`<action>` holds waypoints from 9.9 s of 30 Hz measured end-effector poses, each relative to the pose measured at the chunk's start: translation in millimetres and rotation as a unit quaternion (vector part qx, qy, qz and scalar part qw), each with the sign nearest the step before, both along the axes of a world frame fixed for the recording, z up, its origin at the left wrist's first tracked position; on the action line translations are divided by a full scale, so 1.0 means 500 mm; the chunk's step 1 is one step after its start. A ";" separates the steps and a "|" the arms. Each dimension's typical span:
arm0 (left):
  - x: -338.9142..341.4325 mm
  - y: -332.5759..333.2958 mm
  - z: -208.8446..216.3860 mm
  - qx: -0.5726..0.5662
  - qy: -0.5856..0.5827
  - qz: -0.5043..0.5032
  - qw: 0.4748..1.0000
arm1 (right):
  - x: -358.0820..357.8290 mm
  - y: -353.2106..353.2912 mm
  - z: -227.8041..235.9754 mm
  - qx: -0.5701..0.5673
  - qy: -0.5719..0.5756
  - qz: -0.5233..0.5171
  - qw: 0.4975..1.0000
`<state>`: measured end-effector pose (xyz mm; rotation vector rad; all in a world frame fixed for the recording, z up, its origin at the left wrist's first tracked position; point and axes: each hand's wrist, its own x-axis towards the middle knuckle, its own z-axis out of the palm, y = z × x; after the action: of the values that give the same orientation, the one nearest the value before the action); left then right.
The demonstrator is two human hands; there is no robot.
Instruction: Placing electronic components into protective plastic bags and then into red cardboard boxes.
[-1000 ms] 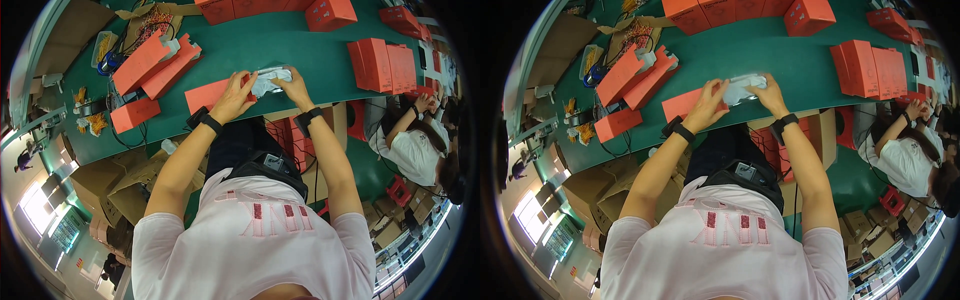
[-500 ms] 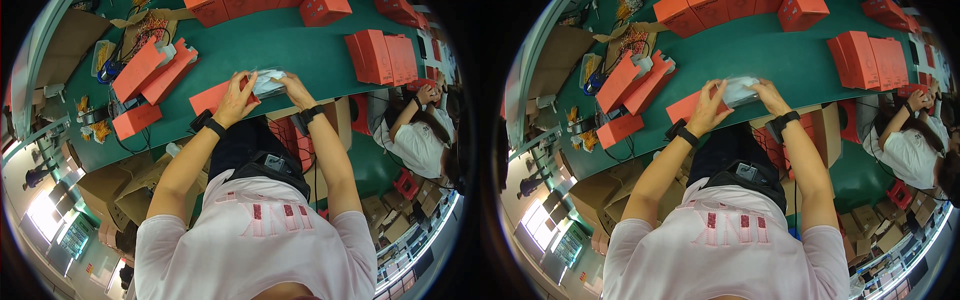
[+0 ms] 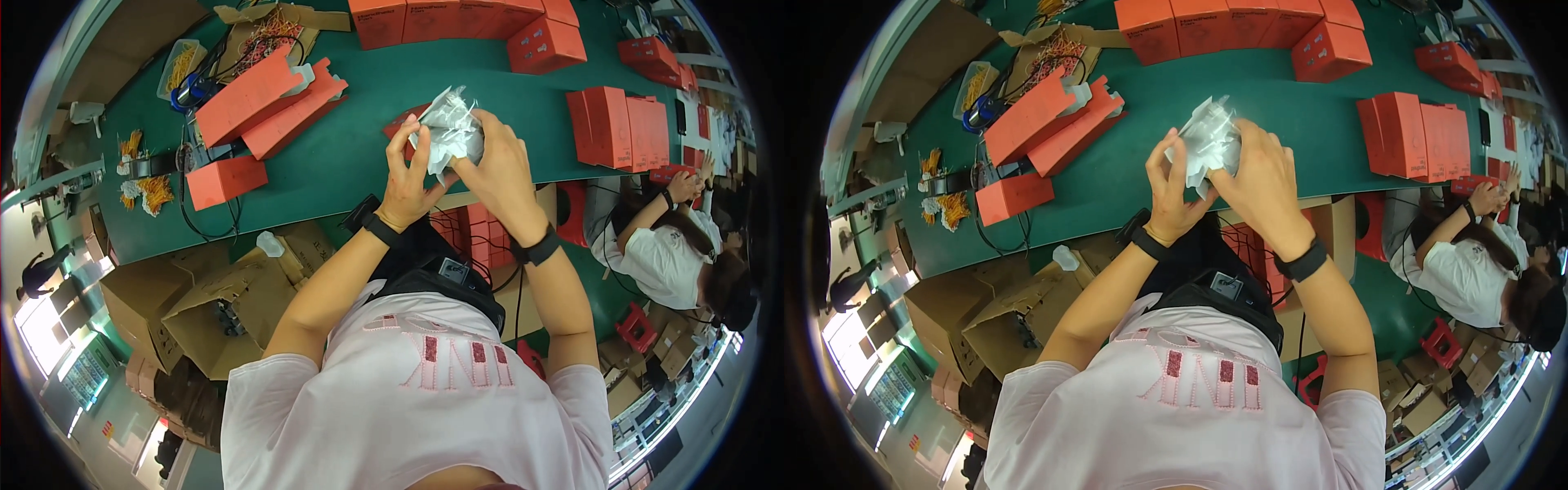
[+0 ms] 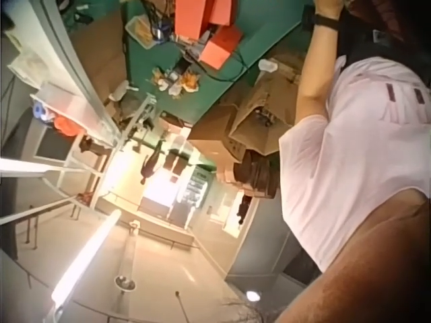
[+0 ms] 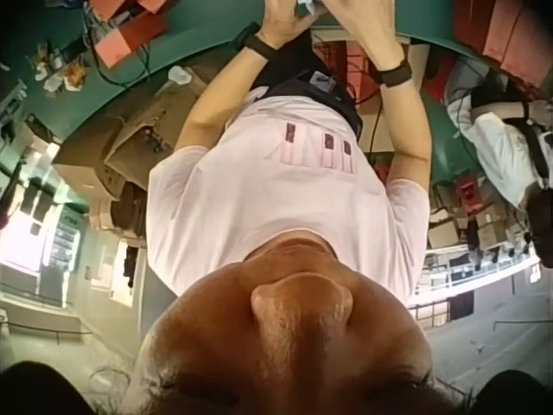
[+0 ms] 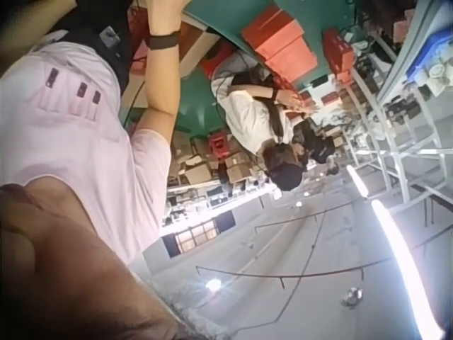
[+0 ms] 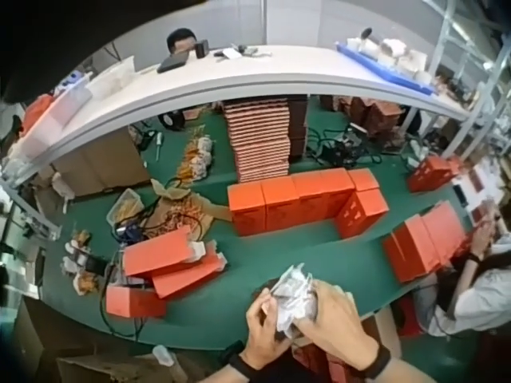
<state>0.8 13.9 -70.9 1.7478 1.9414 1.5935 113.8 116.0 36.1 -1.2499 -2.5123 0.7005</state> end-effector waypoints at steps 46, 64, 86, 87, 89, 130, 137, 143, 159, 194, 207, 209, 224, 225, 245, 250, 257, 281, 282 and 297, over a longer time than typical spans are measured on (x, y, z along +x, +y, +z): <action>-0.155 0.007 0.172 -0.221 0.109 -0.229 0.942 | 0.005 0.074 0.008 -0.187 -0.035 0.213 0.958; -0.079 0.037 0.170 -0.306 0.275 -0.163 0.897 | 0.070 0.032 -0.053 -0.239 0.123 -0.123 0.955; -0.049 0.014 0.080 -0.151 -0.170 -0.070 0.971 | 0.075 0.085 -0.002 0.029 -0.093 0.211 0.973; -0.059 0.017 0.081 -0.150 -0.170 -0.071 0.971 | 0.074 0.082 -0.010 0.023 -0.086 0.225 0.970; -0.091 0.035 0.078 -0.156 -0.171 -0.175 0.957 | 0.071 0.071 -0.025 0.016 -0.069 0.223 0.972; -0.096 0.042 0.025 -0.172 0.027 -0.205 0.963 | 0.061 -0.017 -0.138 -0.068 0.164 -0.039 0.983; -0.071 0.045 0.015 -0.195 0.000 -0.173 0.965 | 0.038 -0.021 -0.142 -0.055 0.166 -0.068 0.982; -0.058 0.044 0.011 -0.162 -0.014 -0.157 0.974 | 0.046 -0.045 -0.164 0.106 0.093 0.018 0.990; -0.044 0.039 0.000 -0.154 -0.034 -0.134 0.978 | 0.043 -0.046 -0.142 0.127 -0.015 0.042 0.991; -0.157 0.005 -0.002 -0.457 -0.535 -0.080 0.706 | -0.026 0.311 -0.146 0.121 -0.045 -0.242 0.962; -0.155 -0.046 -0.124 -0.531 0.087 -0.033 0.842 | 0.286 0.075 -0.272 -0.199 -0.261 -0.110 0.938; -0.152 -0.028 -0.138 -0.556 0.078 -0.008 0.828 | 0.308 0.059 -0.293 -0.152 -0.279 -0.107 0.942; -0.055 0.046 -0.188 -0.679 0.138 0.003 0.721 | 0.359 0.086 -0.363 -0.278 -0.309 -0.106 0.904; -0.055 0.049 -0.189 -0.684 0.137 0.004 0.717 | 0.364 0.094 -0.363 -0.301 -0.314 -0.086 0.896; -0.049 0.055 -0.180 -0.697 0.148 -0.002 0.701 | 0.363 0.116 -0.351 -0.363 -0.362 -0.037 0.858; -0.045 0.053 -0.172 -0.695 0.147 -0.003 0.704 | 0.369 0.114 -0.333 -0.364 -0.346 -0.036 0.864; -0.044 0.048 -0.174 -0.688 0.141 -0.004 0.712 | 0.383 0.110 -0.342 -0.370 -0.329 -0.033 0.868; -0.048 0.048 -0.181 -0.694 0.137 -0.003 0.707 | 0.396 0.106 -0.357 -0.362 -0.323 -0.021 0.874; -0.048 0.048 -0.179 -0.694 0.136 -0.002 0.707 | 0.395 0.108 -0.353 -0.362 -0.324 -0.020 0.874; -0.042 0.049 -0.181 -0.695 0.139 0.002 0.705 | 0.388 0.119 -0.324 -0.383 -0.338 -0.023 0.859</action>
<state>-20.4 38.2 -161.4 1.1602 2.1258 -0.3985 307.6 175.7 -126.0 -2.1150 -2.7838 1.5922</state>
